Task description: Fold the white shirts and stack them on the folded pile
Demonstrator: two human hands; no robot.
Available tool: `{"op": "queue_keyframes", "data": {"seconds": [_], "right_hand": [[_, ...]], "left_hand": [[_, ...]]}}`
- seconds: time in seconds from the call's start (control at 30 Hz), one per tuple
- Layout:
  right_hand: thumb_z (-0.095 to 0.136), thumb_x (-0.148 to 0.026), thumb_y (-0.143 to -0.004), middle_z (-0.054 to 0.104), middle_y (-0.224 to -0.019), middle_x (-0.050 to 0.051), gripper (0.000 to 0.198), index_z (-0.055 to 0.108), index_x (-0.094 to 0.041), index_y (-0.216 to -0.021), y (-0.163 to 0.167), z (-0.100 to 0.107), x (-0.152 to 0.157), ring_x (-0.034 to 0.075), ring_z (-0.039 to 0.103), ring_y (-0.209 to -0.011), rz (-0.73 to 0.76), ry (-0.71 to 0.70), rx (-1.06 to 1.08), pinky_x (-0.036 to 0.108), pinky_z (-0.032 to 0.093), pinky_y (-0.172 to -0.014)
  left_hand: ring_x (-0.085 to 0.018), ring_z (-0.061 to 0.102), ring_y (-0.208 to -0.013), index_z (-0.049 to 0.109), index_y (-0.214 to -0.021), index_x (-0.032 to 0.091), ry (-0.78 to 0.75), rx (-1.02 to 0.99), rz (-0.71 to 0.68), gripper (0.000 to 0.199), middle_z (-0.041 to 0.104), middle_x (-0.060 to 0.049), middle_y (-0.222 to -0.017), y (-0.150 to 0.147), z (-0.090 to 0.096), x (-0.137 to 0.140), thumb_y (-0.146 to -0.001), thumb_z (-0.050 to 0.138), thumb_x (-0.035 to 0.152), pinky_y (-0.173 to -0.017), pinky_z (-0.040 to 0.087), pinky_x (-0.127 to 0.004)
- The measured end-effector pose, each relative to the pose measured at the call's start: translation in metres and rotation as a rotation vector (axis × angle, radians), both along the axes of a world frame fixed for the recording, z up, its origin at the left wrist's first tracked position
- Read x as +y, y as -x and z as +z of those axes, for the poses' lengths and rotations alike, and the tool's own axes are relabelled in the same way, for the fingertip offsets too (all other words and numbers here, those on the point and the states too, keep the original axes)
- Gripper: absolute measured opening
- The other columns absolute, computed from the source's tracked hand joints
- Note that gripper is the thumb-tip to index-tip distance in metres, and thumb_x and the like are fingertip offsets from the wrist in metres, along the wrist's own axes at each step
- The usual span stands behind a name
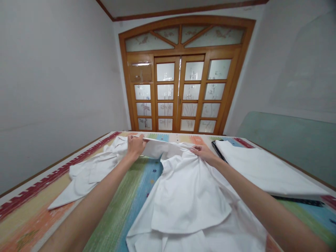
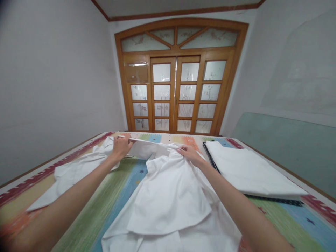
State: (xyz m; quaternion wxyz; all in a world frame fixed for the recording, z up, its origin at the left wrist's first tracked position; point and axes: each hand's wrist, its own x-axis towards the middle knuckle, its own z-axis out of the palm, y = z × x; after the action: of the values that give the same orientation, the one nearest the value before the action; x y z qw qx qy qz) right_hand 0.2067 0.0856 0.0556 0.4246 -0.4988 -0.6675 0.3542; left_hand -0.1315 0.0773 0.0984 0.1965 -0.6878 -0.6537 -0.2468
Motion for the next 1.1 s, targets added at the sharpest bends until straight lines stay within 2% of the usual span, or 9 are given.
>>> {"op": "queue_keyframes", "data": {"seconds": [0.13,0.33,0.47,0.57,0.67,0.8,0.87,0.97,1.1], "right_hand": [[0.074,-0.057,-0.055,0.063,-0.066,0.001,0.044,0.067,-0.017,-0.071,-0.011,-0.002,0.008,0.016,0.054,-0.065,-0.032,0.076,-0.021,0.025,0.040,-0.060],[0.063,-0.056,-0.071,0.061,-0.062,0.001,0.042,0.059,-0.017,-0.056,-0.005,-0.016,0.007,0.017,0.055,-0.064,-0.114,0.024,-0.156,0.024,0.040,-0.058],[0.059,-0.050,-0.077,0.065,-0.064,0.002,0.037,0.064,-0.016,-0.062,0.005,-0.029,-0.001,0.018,0.059,-0.066,-0.132,0.069,-0.157,0.025,0.043,-0.061],[0.054,-0.042,-0.080,0.067,-0.066,0.002,0.031,0.066,-0.016,-0.067,0.017,-0.037,-0.012,0.018,0.059,-0.066,-0.028,0.043,-0.209,0.026,0.044,-0.063],[0.052,-0.033,-0.080,0.069,-0.068,0.002,0.025,0.066,-0.018,-0.066,0.031,-0.040,-0.025,0.019,0.060,-0.069,0.132,-0.060,-0.342,0.027,0.044,-0.067],[0.053,-0.027,-0.080,0.073,-0.086,0.004,0.020,0.072,-0.021,-0.082,0.049,-0.042,-0.045,0.022,0.064,-0.085,0.294,-0.156,-0.472,0.030,0.046,-0.080],[0.058,-0.028,-0.080,0.071,-0.106,0.007,0.025,0.072,-0.021,-0.098,0.059,-0.043,-0.057,0.024,0.062,-0.100,0.335,-0.206,-0.526,0.034,0.044,-0.090],[0.063,-0.032,-0.079,0.059,-0.131,0.012,0.040,0.067,-0.019,-0.117,0.077,-0.042,-0.074,0.028,0.055,-0.118,0.423,-0.256,-0.601,0.041,0.038,-0.102],[0.063,-0.037,-0.080,0.062,-0.128,0.014,0.051,0.060,-0.017,-0.127,0.110,-0.042,-0.088,0.030,0.056,-0.119,0.534,-0.189,-0.591,0.041,0.041,-0.100]], "left_hand": [[-0.029,0.067,-0.091,0.066,-0.100,0.017,0.037,-0.043,-0.018,0.030,0.074,-0.013,-0.088,0.009,0.000,0.001,-0.090,0.045,0.037,-0.094,0.032,-0.043],[-0.030,0.066,-0.098,0.064,-0.105,0.018,0.027,-0.096,0.002,0.032,0.074,-0.012,-0.098,0.004,-0.007,0.000,-0.091,0.044,0.038,-0.102,0.026,-0.050],[-0.031,0.064,-0.104,0.062,-0.110,0.018,0.002,-0.176,0.004,0.034,0.073,-0.013,-0.105,0.000,-0.011,-0.001,-0.090,0.044,0.040,-0.106,0.023,-0.052],[-0.031,0.064,-0.104,0.064,-0.108,0.017,-0.021,-0.263,-0.009,0.037,0.073,-0.013,-0.104,-0.005,-0.014,-0.003,-0.090,0.044,0.043,-0.108,0.022,-0.053],[-0.029,0.062,-0.107,0.066,-0.102,0.018,-0.097,-0.387,-0.047,0.035,0.073,-0.012,-0.104,-0.013,-0.014,-0.006,-0.090,0.044,0.042,-0.110,0.023,-0.050],[-0.025,0.060,-0.110,0.062,-0.113,0.020,-0.244,-0.625,-0.137,0.034,0.069,-0.009,-0.115,-0.032,-0.009,-0.012,-0.089,0.045,0.037,-0.106,0.035,-0.042],[-0.024,0.057,-0.114,0.056,-0.122,0.019,-0.320,-0.709,-0.209,0.039,0.065,-0.009,-0.122,-0.045,-0.005,-0.017,-0.088,0.046,0.035,-0.102,0.039,-0.038],[-0.025,0.050,-0.124,0.049,-0.130,0.019,-0.391,-0.741,-0.319,0.043,0.060,-0.010,-0.130,-0.068,0.001,-0.026,-0.090,0.046,0.033,-0.104,0.038,-0.037],[-0.027,0.045,-0.129,0.044,-0.134,0.019,-0.356,-0.625,-0.462,0.047,0.056,-0.010,-0.134,-0.105,0.010,-0.037,-0.089,0.049,0.032,-0.111,0.028,-0.043]]}}
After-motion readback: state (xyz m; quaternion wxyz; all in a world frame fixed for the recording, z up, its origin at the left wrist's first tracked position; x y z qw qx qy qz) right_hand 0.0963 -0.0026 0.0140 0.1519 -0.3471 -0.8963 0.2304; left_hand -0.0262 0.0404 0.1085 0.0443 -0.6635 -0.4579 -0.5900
